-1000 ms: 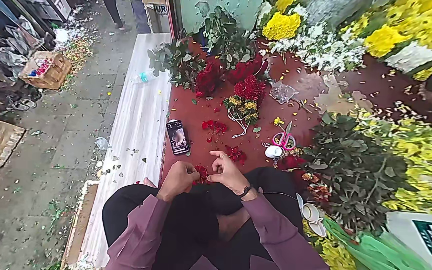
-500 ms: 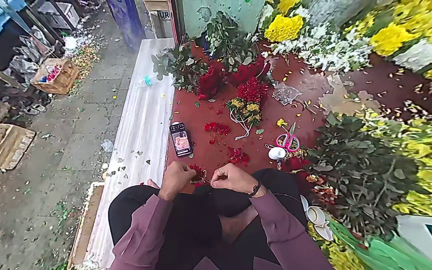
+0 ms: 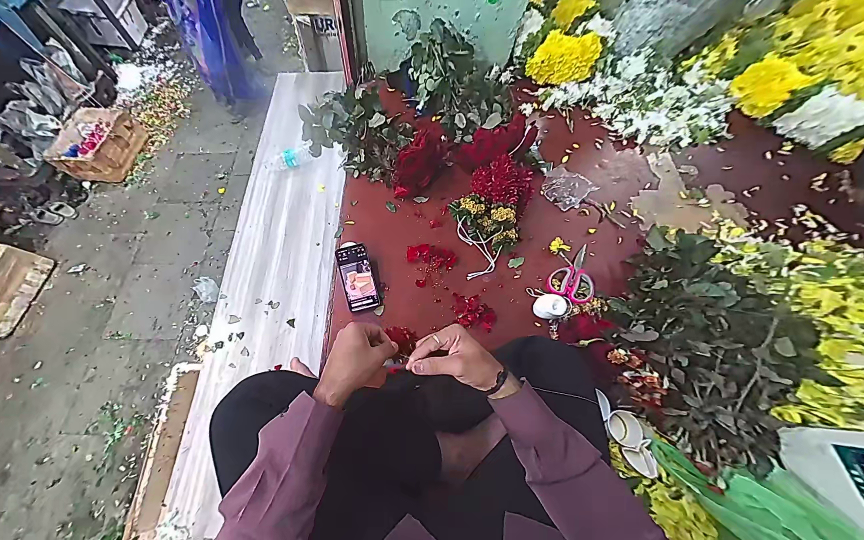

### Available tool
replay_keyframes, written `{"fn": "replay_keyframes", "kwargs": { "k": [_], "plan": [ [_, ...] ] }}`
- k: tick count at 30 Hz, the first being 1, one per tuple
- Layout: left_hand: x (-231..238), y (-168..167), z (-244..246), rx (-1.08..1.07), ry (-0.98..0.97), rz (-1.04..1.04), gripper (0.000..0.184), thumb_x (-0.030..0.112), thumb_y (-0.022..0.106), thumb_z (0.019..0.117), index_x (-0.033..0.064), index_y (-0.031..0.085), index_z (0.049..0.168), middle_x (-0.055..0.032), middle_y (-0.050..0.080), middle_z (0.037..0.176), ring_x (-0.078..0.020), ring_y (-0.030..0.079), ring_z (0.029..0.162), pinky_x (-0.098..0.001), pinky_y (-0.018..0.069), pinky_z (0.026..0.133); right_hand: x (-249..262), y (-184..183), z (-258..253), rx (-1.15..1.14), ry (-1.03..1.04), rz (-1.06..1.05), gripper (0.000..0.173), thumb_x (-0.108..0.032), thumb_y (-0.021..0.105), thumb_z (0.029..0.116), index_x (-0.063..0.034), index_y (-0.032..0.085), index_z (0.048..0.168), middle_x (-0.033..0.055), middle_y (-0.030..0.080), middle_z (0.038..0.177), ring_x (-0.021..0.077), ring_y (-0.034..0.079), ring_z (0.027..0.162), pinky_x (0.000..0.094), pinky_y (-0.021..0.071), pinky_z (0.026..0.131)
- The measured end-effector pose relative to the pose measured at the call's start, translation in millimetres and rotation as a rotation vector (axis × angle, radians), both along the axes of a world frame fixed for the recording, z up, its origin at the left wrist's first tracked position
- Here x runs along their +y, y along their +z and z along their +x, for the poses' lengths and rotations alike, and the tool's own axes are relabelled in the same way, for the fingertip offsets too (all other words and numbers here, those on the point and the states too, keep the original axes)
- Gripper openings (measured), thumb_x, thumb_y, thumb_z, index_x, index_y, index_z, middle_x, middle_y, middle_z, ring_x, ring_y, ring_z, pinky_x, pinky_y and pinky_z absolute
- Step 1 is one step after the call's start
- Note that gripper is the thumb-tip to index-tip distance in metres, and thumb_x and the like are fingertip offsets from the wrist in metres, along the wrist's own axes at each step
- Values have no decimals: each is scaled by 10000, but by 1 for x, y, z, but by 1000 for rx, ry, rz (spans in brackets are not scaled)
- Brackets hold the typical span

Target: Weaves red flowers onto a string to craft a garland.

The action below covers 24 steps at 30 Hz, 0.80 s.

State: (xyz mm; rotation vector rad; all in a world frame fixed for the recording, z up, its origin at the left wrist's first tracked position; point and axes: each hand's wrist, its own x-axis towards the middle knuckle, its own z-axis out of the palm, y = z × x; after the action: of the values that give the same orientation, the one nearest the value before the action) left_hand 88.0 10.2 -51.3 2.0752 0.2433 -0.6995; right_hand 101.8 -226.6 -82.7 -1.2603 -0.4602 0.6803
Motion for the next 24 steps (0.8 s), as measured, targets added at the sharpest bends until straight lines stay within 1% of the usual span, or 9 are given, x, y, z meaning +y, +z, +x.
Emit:
{"fn": "replay_keyframes", "kwargs": {
  "k": [2, 4, 6, 8, 11, 15, 18, 20, 24],
  "plan": [
    [0, 4, 1, 52, -129, -59, 159, 294, 746, 911, 138, 773, 892, 27, 726, 771, -92, 669, 687, -372, 576, 694, -14, 5, 6, 24, -118, -34, 107, -81, 712, 925, 1, 777, 944, 58, 753, 867, 82, 672, 738, 277, 573, 691],
    [0, 9, 1, 88, -219, -124, 162, 294, 761, 906, 134, 771, 882, 26, 711, 747, -86, 638, 642, -355, 555, 646, -29, 2, 14, 92, -192, -85, 90, -86, 717, 913, -24, 781, 923, 6, 714, 769, 2, 515, 567, 196, 419, 514],
    [-3, 11, 0, 108, -264, -124, 180, 297, 756, 892, 127, 749, 834, 19, 671, 692, -98, 597, 587, -363, 518, 586, -39, -6, 22, 166, -129, -168, 104, -130, 725, 923, -40, 778, 927, -19, 687, 730, -11, 460, 524, 181, 360, 475],
    [-4, 11, -1, 118, -286, -54, 171, 300, 746, 874, 136, 745, 824, 14, 681, 698, -123, 627, 617, -409, 538, 611, -41, -15, 40, 201, -1, -352, 186, -221, 697, 966, -55, 771, 1004, -7, 703, 776, 35, 548, 578, 212, 443, 521],
    [-6, 10, -4, 160, -296, 37, 168, 320, 734, 863, 155, 748, 840, 1, 697, 726, -165, 667, 665, -479, 565, 653, -29, -45, 87, 124, -60, -712, 215, -252, 681, 995, -97, 760, 1121, 56, 759, 995, 160, 707, 820, 362, 591, 743],
    [-8, 6, -3, 191, -313, 74, 167, 360, 712, 854, 198, 747, 830, 22, 689, 712, -163, 666, 670, -492, 555, 640, 3, -101, 170, -63, -314, -1176, 216, -274, 651, 951, -130, 793, 1026, 121, 760, 1007, 319, 718, 983, 621, 549, 873],
    [-7, 0, -2, 210, -319, 94, 169, 371, 696, 852, 211, 738, 820, 29, 686, 711, -164, 666, 672, -498, 551, 631, 25, -146, 209, -123, -390, -1497, 373, -475, 701, 869, -159, 784, 1050, 138, 726, 1142, 375, 645, 1152, 664, 498, 938],
    [-6, 0, -1, 219, -319, 102, 170, 371, 691, 856, 213, 742, 822, 31, 693, 720, -165, 672, 684, -503, 551, 636, 30, -165, 218, -107, -407, -1541, 419, -499, 781, 791, -178, 780, 1060, 167, 665, 1250, 400, 575, 1244, 662, 488, 952],
    [-6, 3, 0, 213, -333, 92, 175, 366, 685, 860, 204, 731, 810, 31, 682, 711, -166, 661, 677, -496, 537, 624, 23, -154, 214, -83, -581, -1276, 285, -348, 827, 781, -181, 780, 1008, 109, 666, 1216, 331, 607, 1177, 625, 500, 931]
  ]
}}
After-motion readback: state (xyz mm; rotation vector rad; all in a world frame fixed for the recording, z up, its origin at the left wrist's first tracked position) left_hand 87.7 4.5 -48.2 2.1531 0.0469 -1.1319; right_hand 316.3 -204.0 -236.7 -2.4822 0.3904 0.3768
